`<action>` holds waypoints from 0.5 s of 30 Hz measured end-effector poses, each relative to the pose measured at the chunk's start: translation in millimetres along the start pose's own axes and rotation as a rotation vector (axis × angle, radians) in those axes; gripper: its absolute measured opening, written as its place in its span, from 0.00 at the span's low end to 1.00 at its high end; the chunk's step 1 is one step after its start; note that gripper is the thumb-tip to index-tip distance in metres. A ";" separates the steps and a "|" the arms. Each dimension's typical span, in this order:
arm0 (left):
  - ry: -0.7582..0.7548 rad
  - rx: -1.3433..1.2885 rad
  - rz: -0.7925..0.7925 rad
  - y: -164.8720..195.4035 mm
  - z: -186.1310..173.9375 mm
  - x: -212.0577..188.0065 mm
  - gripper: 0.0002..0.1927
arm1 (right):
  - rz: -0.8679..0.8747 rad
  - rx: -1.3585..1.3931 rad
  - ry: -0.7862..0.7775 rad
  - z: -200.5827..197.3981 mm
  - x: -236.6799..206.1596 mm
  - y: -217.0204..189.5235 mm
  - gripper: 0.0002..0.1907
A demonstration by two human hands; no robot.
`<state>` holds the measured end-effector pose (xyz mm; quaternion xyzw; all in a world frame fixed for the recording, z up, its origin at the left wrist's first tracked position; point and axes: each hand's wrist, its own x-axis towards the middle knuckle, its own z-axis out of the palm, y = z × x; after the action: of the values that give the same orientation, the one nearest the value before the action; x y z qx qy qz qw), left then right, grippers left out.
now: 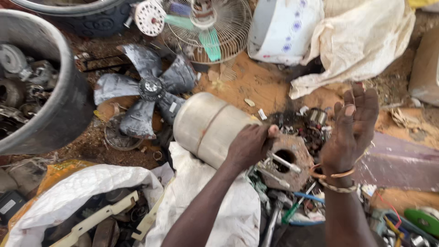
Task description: The person uses a T-handle wrench to tighten a valve on a metal gas cylinder. They then use a hammer to tap the cylinder's rim and valve area repeatedly. The person continues to adjust the valve with the wrench and hammer throughout the clip.
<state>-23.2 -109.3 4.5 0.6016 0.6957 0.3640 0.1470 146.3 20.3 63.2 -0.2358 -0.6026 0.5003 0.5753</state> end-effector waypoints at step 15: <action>0.092 -0.319 -0.146 -13.0 9.3 19.1 0.20 | 0.628 -1.446 -0.468 -129.7 -39.8 74.5 0.36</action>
<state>-31.2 -88.4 -6.3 0.5012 0.6770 0.4854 0.2344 254.2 58.0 -41.2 -0.5955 -0.7863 0.1626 -0.0261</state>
